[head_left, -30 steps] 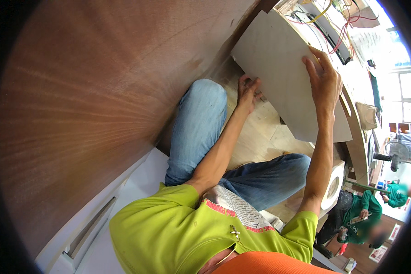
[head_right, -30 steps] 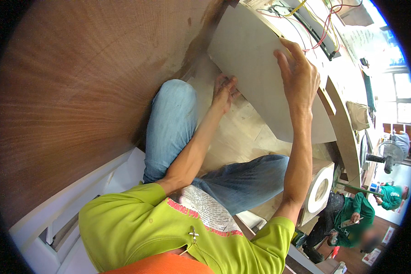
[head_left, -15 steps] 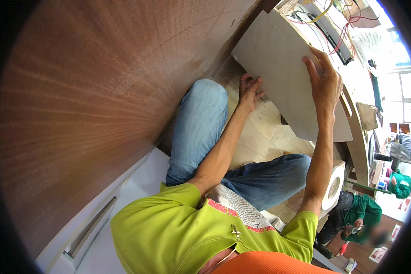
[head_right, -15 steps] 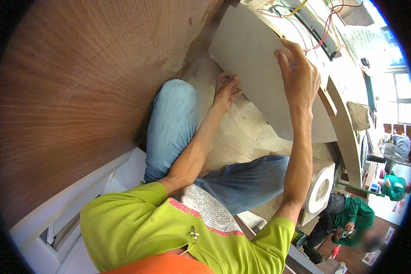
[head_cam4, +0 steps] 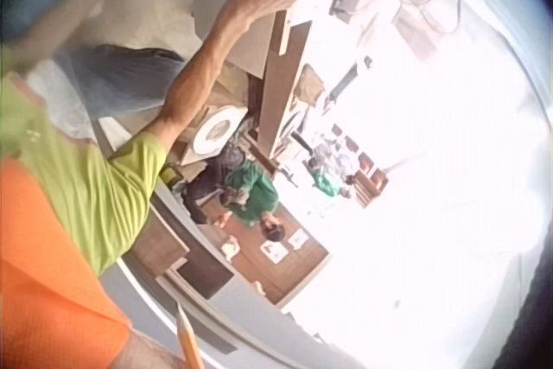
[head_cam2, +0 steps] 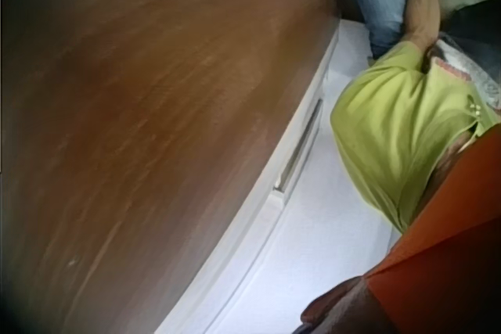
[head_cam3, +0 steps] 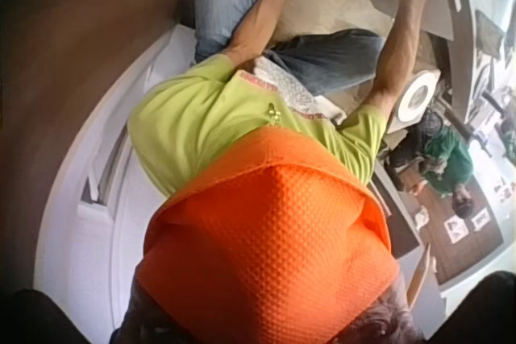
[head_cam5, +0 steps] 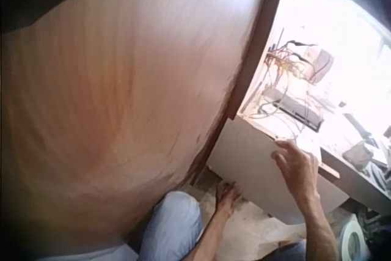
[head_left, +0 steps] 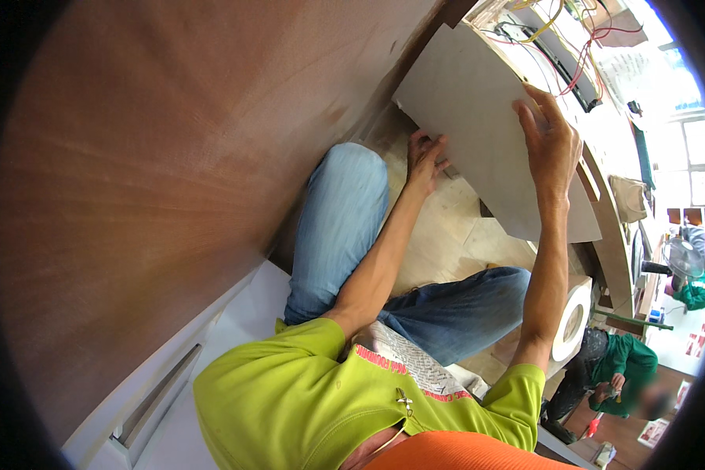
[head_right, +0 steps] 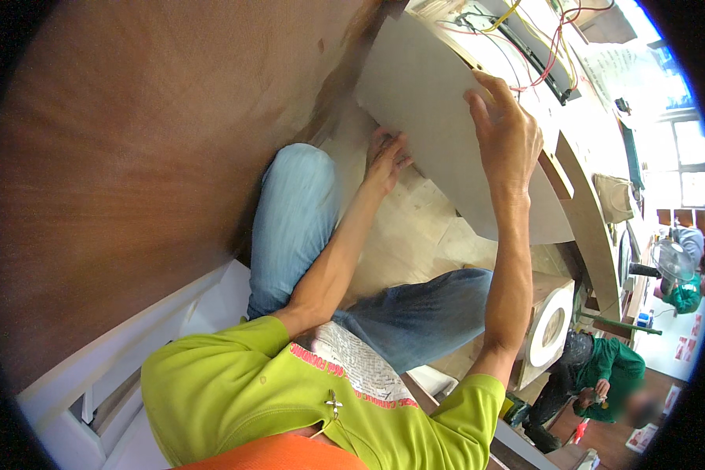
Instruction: The person sits on the floor and wipes a white wooden panel with a cloth. They then use a metal file to smooth the edges of the panel and the adjacent brown surface. The person continues filing different edges of the furniture piece.
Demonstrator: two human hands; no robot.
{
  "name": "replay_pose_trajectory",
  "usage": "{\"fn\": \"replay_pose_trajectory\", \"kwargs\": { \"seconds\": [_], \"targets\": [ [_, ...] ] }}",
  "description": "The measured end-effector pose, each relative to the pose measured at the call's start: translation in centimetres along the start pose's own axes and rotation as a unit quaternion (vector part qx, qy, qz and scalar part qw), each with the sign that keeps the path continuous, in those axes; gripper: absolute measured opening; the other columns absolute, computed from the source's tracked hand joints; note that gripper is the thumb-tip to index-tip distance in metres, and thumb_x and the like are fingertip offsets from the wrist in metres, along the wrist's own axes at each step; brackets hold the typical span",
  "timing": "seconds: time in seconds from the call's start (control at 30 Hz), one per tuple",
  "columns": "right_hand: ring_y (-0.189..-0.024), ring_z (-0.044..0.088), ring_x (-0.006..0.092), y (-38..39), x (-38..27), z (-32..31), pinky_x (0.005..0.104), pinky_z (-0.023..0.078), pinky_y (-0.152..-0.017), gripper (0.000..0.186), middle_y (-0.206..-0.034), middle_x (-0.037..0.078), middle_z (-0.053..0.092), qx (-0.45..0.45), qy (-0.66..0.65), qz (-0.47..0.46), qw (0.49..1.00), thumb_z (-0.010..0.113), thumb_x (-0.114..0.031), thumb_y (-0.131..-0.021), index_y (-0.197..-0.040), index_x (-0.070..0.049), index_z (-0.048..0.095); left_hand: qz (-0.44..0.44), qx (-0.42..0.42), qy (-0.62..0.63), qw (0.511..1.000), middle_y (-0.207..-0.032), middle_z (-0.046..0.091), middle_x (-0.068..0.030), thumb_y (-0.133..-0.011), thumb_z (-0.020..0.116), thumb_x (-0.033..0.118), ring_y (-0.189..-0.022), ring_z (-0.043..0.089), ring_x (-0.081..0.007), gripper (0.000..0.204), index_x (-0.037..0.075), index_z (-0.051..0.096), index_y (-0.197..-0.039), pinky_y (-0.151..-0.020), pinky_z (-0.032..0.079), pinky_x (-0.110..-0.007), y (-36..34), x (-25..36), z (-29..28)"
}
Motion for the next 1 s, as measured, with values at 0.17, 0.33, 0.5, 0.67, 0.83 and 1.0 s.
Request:
{"fn": "replay_pose_trajectory", "kwargs": {
  "seconds": [0.17,0.33,0.5,0.67,0.83,1.0],
  "targets": [
    [-0.066,0.073,0.0134,-0.1,0.4,0.1,0.0335,0.057,-0.065,0.03,-0.091,0.004,0.08,-0.012,-0.02,0.017,1.0,0.078,-0.03,-0.091,-0.121,-0.029,0.073,0.001,0.02,-0.006,1.0,-0.136,0.054,-0.0024,-0.086,0.084,0.021,-0.125,0.05,-0.0215,0.067,0.027,0.038,-0.135,-0.091,0.051,-0.051,0.3,0.1,0.0],
    [-0.061,0.068,0.0121,-0.1,0.5,0.2,0.0326,0.055,-0.062,0.031,-0.088,0.003,0.08,0.001,-0.01,0.001,1.0,0.078,-0.03,-0.091,-0.121,-0.027,0.074,0.004,0.02,-0.003,1.0,-0.129,0.056,-0.0011,-0.085,0.086,0.021,-0.117,0.053,-0.0209,0.068,0.026,0.04,-0.135,-0.09,0.052,-0.051,0.3,0.0,-0.1],
    [-0.055,0.063,0.0116,-0.1,0.2,0.0,0.0317,0.053,-0.059,0.029,-0.085,0.003,0.079,0.005,-0.028,-0.002,1.0,0.079,-0.029,-0.091,-0.119,-0.026,0.075,0.014,0.028,-0.005,1.0,-0.123,0.058,-0.0002,-0.085,0.086,0.019,-0.109,0.055,-0.0197,0.071,0.027,0.04,-0.139,-0.09,0.053,-0.052,0.6,0.5,0.1],
    [-0.053,0.061,0.0114,-0.1,0.5,0.2,0.0316,0.053,-0.059,0.029,-0.083,0.004,0.079,-0.002,-0.027,0.008,1.0,0.079,-0.029,-0.09,-0.119,-0.026,0.075,0.019,0.025,-0.008,0.999,-0.129,0.055,-0.0028,-0.085,0.087,0.024,-0.119,0.053,-0.021,0.069,0.026,0.038,-0.133,-0.091,0.05,-0.052,0.9,0.7,0.6],
    [-0.06,0.068,0.013,-0.2,0.7,0.2,0.0331,0.055,-0.062,0.028,-0.086,0.004,0.079,0.031,-0.017,-0.022,0.999,0.078,-0.031,-0.092,-0.119,-0.026,0.074,0.019,0.017,-0.008,1.0,-0.128,0.055,-0.0032,-0.086,0.086,0.024,-0.118,0.052,-0.0208,0.068,0.025,0.037,-0.133,-0.091,0.05,-0.052,0.8,0.6,1.0],
    [-0.069,0.073,0.0152,-0.6,0.7,0.3,0.0342,0.058,-0.067,0.028,-0.09,0.004,0.08,-0.027,0.008,0.035,0.999,0.076,-0.031,-0.093,-0.12,-0.027,0.073,0.021,0.031,-0.026,0.999,-0.131,0.056,-0.0036,-0.087,0.085,0.025,-0.119,0.052,-0.0214,0.067,0.024,0.037,-0.134,-0.09,0.05,-0.051,0.7,0.5,0.8]
  ]
}}
Point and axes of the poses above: each hand's wrist, its own y-axis away from the middle knuckle, its own z-axis out of the palm, x = y × z, the point moved 6 cm from there along -y, towards the middle knuckle
